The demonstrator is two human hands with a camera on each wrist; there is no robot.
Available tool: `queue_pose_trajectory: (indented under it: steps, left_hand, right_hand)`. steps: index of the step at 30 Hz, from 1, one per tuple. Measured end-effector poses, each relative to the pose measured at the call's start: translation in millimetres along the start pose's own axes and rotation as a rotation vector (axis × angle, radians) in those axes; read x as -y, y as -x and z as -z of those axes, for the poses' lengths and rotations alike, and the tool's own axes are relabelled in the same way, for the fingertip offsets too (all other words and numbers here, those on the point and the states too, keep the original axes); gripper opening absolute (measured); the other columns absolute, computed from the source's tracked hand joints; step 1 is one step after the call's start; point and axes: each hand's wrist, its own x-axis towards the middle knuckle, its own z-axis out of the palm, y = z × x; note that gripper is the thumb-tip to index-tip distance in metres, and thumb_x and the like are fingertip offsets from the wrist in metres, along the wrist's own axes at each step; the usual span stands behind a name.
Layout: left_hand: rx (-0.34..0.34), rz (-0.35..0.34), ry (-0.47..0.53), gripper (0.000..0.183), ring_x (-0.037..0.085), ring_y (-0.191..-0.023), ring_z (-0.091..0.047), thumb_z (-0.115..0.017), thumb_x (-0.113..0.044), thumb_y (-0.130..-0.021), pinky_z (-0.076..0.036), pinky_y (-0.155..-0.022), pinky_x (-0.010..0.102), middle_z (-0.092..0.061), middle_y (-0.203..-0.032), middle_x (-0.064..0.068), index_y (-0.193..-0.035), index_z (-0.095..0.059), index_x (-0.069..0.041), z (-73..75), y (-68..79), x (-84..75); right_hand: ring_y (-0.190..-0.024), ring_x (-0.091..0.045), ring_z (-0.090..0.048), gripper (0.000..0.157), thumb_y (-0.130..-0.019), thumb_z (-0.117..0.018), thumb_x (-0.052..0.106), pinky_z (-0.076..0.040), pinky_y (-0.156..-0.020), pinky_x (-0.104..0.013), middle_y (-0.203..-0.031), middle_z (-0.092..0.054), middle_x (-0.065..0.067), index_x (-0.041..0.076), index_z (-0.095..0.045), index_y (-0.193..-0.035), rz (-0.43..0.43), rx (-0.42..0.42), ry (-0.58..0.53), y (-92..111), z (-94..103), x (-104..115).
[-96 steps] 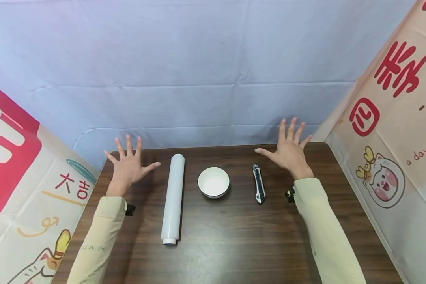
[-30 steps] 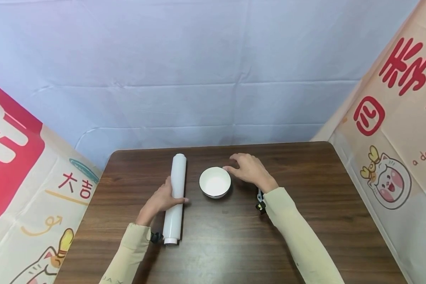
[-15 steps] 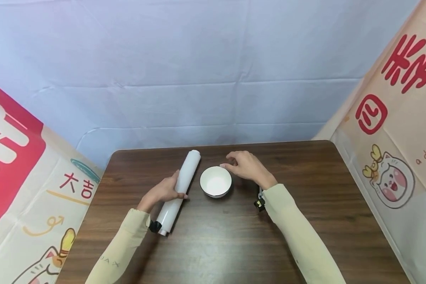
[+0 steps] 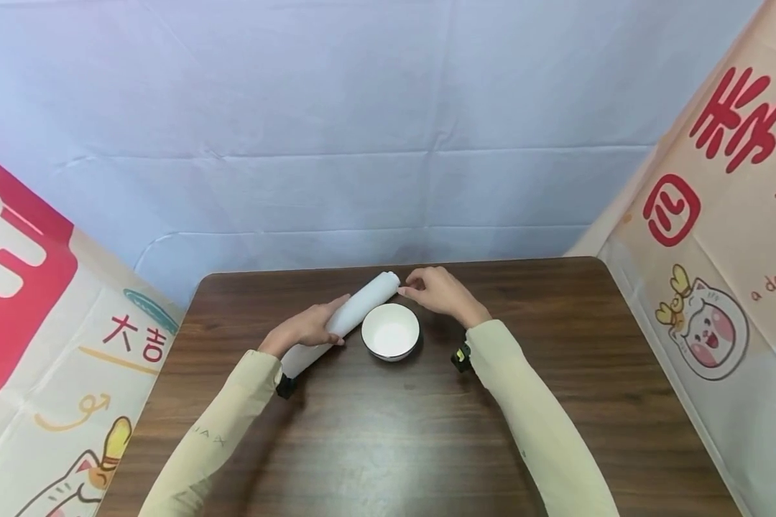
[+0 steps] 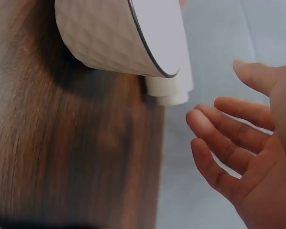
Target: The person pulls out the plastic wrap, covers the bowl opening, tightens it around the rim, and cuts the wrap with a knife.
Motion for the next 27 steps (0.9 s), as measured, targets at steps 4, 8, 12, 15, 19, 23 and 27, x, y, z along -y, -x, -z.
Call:
queue_pose_trajectory:
  steps: [4,8,12,15,19,23,27]
  left_hand:
    - [-0.006,0.097,0.014,0.097,0.04,-0.156,-0.036,-0.072,-0.042,-0.1,-0.038,-0.123,0.056,-0.032,-0.171,0.022,-0.169,-0.014,-0.005,0.1,5.3,-0.2]
    - [-0.028,0.231,0.026,0.101,0.049,-0.161,-0.019,-0.068,-0.054,-0.1,-0.028,-0.126,0.066,-0.022,-0.173,0.025,-0.169,-0.013,-0.005,0.1,27.9,0.6]
    - [-0.136,0.34,0.047,0.105,0.059,-0.155,-0.021,-0.071,-0.057,-0.096,-0.032,-0.119,0.073,-0.024,-0.169,0.033,-0.168,-0.017,-0.004,-4.3,61.7,6.2]
    - [-0.233,0.42,0.114,0.108,0.063,-0.15,-0.027,-0.075,-0.057,-0.093,-0.038,-0.114,0.073,-0.026,-0.163,0.04,-0.167,-0.02,-0.001,-14.5,87.0,13.8]
    - [-0.295,0.465,0.222,0.115,0.055,-0.139,-0.046,-0.086,-0.048,-0.085,-0.046,-0.109,0.066,-0.032,-0.159,0.04,-0.165,-0.022,0.002,-33.8,110.3,27.6]
    - [-0.344,0.416,0.271,0.105,0.039,-0.12,-0.062,-0.094,-0.037,-0.079,-0.052,-0.102,0.056,-0.055,-0.146,0.03,-0.16,-0.037,0.0,-46.2,112.5,40.9]
    - [-0.413,0.377,0.268,0.081,0.033,-0.106,-0.067,-0.095,-0.029,-0.078,-0.055,-0.092,0.05,-0.069,-0.128,0.023,-0.144,-0.058,-0.002,-41.7,105.3,53.5]
  right_hand:
    - [-0.128,-0.036,-0.065,0.065,-0.105,-0.061,0.045,-0.055,-0.104,-0.054,-0.143,-0.064,-0.02,0.001,-0.05,-0.152,-0.115,0.05,-0.081,-16.7,-8.5,-6.7]
    - [-0.144,-0.042,-0.051,0.08,-0.106,-0.058,0.045,-0.049,-0.113,-0.058,-0.159,-0.047,-0.024,0.001,-0.026,-0.164,-0.225,0.073,-0.157,-27.2,-17.5,-15.0]
    - [-0.15,-0.043,-0.043,0.078,-0.107,-0.057,0.042,-0.044,-0.118,-0.058,-0.163,-0.043,-0.024,0.001,-0.025,-0.165,-0.226,0.078,-0.208,-33.2,-23.9,-19.6]
    - [-0.149,-0.043,-0.044,0.072,-0.107,-0.058,0.039,-0.042,-0.119,-0.058,-0.161,-0.047,-0.024,0.001,-0.032,-0.163,-0.209,0.083,-0.225,-36.1,-28.5,-20.4]
    - [-0.147,-0.04,-0.048,0.066,-0.106,-0.059,0.041,-0.042,-0.12,-0.056,-0.157,-0.052,-0.021,0.005,-0.042,-0.159,-0.194,0.095,-0.214,-40.3,-35.9,-21.1]
    - [-0.146,-0.039,-0.05,0.059,-0.107,-0.059,0.041,-0.043,-0.119,-0.056,-0.156,-0.054,-0.019,0.009,-0.049,-0.156,-0.192,0.068,-0.189,-41.3,-39.8,-21.3]
    - [-0.146,-0.038,-0.052,0.06,-0.106,-0.06,0.043,-0.045,-0.118,-0.055,-0.156,-0.056,-0.017,0.01,-0.051,-0.155,-0.205,0.044,-0.187,-40.3,-40.8,-19.6]
